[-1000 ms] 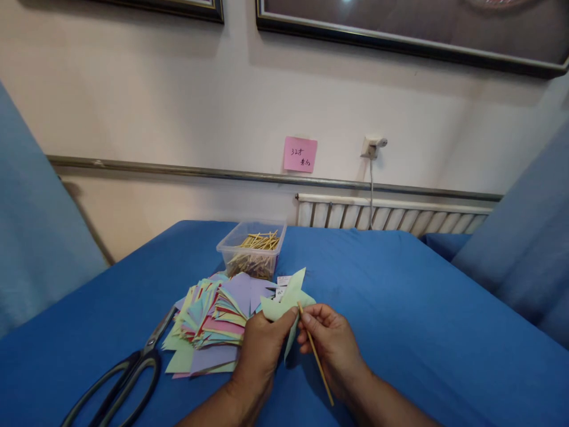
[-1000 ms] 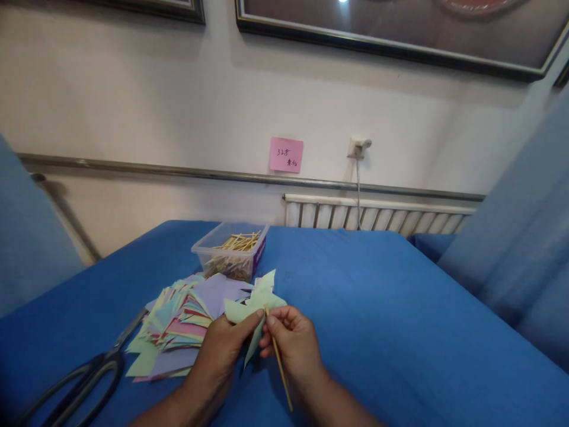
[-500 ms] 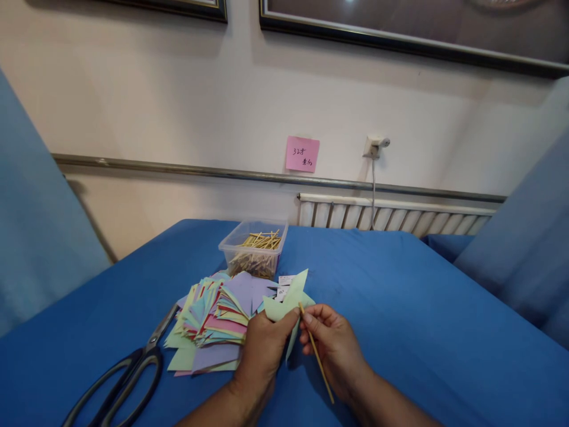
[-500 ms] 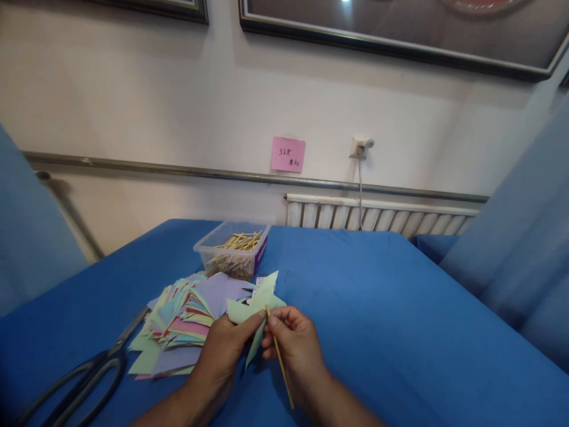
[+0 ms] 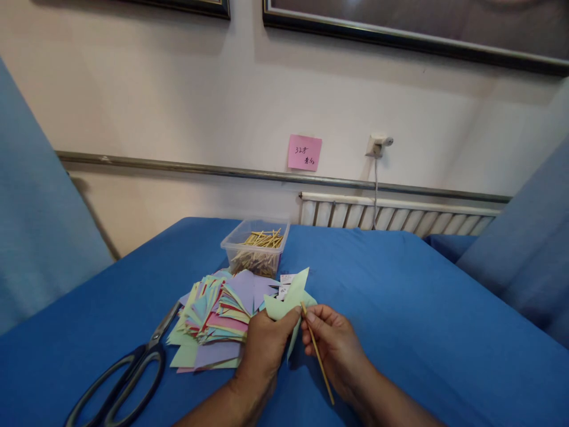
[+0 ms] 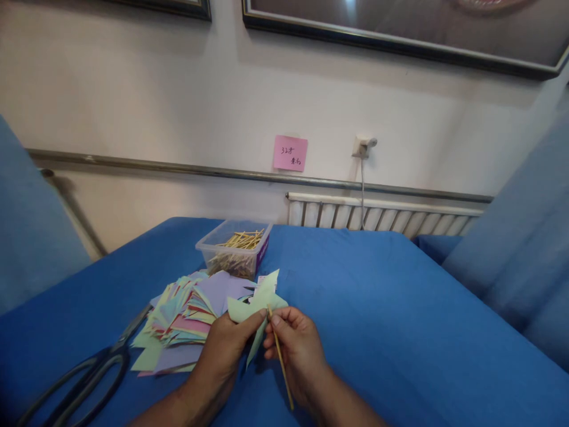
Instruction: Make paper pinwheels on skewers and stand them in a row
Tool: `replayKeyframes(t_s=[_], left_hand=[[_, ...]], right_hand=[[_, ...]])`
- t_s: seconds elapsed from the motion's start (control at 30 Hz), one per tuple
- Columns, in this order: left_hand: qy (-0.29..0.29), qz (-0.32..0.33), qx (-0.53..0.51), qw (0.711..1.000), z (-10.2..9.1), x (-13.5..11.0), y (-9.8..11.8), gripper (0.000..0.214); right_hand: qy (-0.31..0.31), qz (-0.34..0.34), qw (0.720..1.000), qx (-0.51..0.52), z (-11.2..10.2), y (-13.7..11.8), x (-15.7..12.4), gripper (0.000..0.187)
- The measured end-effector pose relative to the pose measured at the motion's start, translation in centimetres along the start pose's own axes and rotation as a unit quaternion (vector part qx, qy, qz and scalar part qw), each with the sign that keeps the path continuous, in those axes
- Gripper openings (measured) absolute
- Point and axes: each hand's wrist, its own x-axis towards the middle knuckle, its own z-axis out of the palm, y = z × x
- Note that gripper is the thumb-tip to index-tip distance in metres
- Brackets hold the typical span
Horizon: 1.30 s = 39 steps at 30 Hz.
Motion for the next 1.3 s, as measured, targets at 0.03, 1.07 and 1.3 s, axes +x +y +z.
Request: replayKeyframes(t_s=[0.03, 1.07, 1.3], left_hand=[[0.0, 0.0, -0.001, 1.0, -0.01, -0.02, 0.02, 0.036], [0.016, 0.021, 0.014, 1.0, 0.03, -0.01, 0.13, 0.032], [0.015, 0.018, 0.003, 1.0, 0.04, 0.15, 0.1, 0.032]], right_hand=[[-0.001, 0.001, 1.0, 0.002, 0.02, -0.02, 0.0, 0.031], [-0.018, -0.021, 1.0, -0.007, 0.07, -0.14, -0.17, 0.031], [-0.02, -0.034, 0.999, -0.018, 0.34, -0.39, -0.34, 0.027]])
